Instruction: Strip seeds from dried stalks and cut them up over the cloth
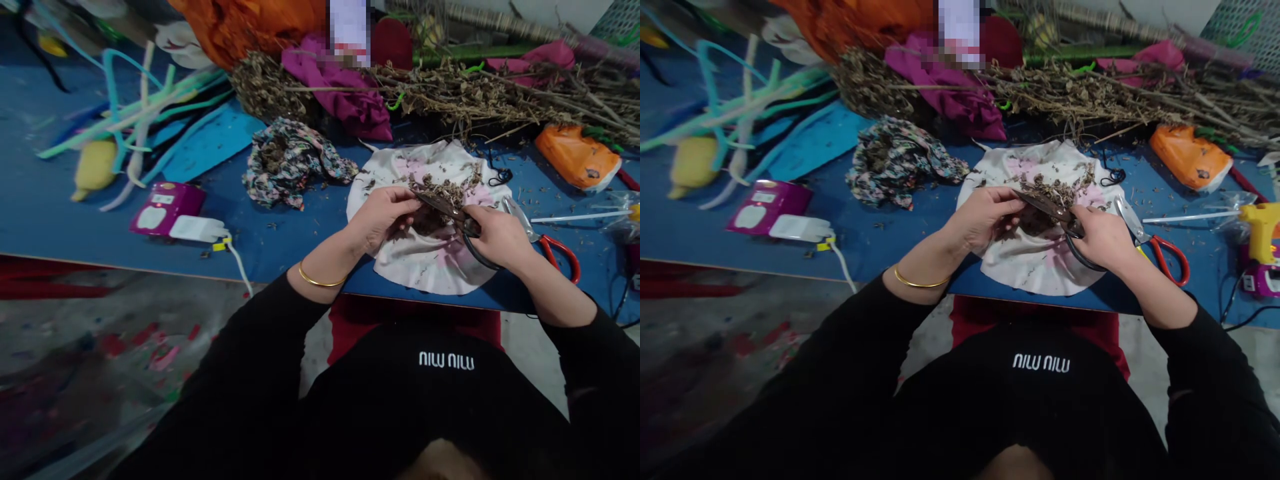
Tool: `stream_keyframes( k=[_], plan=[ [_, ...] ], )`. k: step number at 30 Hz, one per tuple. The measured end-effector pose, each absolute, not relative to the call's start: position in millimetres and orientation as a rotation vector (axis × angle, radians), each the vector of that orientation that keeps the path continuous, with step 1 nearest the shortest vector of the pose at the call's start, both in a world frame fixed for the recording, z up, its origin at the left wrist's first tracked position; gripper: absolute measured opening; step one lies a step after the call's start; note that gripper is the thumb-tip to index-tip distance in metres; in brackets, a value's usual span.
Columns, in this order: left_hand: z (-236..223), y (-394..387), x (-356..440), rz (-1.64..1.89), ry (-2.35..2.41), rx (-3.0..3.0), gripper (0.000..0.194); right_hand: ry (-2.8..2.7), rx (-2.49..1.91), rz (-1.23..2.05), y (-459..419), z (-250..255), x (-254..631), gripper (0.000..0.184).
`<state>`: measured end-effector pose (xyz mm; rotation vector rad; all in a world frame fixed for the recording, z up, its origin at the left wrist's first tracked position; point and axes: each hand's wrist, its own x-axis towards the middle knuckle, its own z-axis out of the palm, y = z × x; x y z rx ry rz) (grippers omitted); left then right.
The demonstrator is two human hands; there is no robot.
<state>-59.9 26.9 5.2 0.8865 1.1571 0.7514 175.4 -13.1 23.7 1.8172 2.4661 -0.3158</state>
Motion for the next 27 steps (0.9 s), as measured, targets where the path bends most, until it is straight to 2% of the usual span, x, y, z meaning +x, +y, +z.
stream_keyframes(
  k=[8,17,24,27],
  plan=[
    [-10.1,26.3,-54.6,0.834,1.141,0.976,0.008,2.477,1.829,-0.249,-15.7,20.5,171.5,0.053],
    [-5.7,25.0,-52.6,0.826,1.185,1.007,0.005,2.438,1.81,-0.273,-16.4,18.8,168.0,0.045],
    [-6.0,24.2,-48.6,0.759,1.186,1.046,0.008,2.459,1.801,-0.235,-15.7,17.4,168.3,0.054],
    [-4.2,23.1,-48.1,0.732,1.188,1.028,0.012,2.427,1.781,-0.256,-16.4,19.6,167.4,0.051]
  ],
)
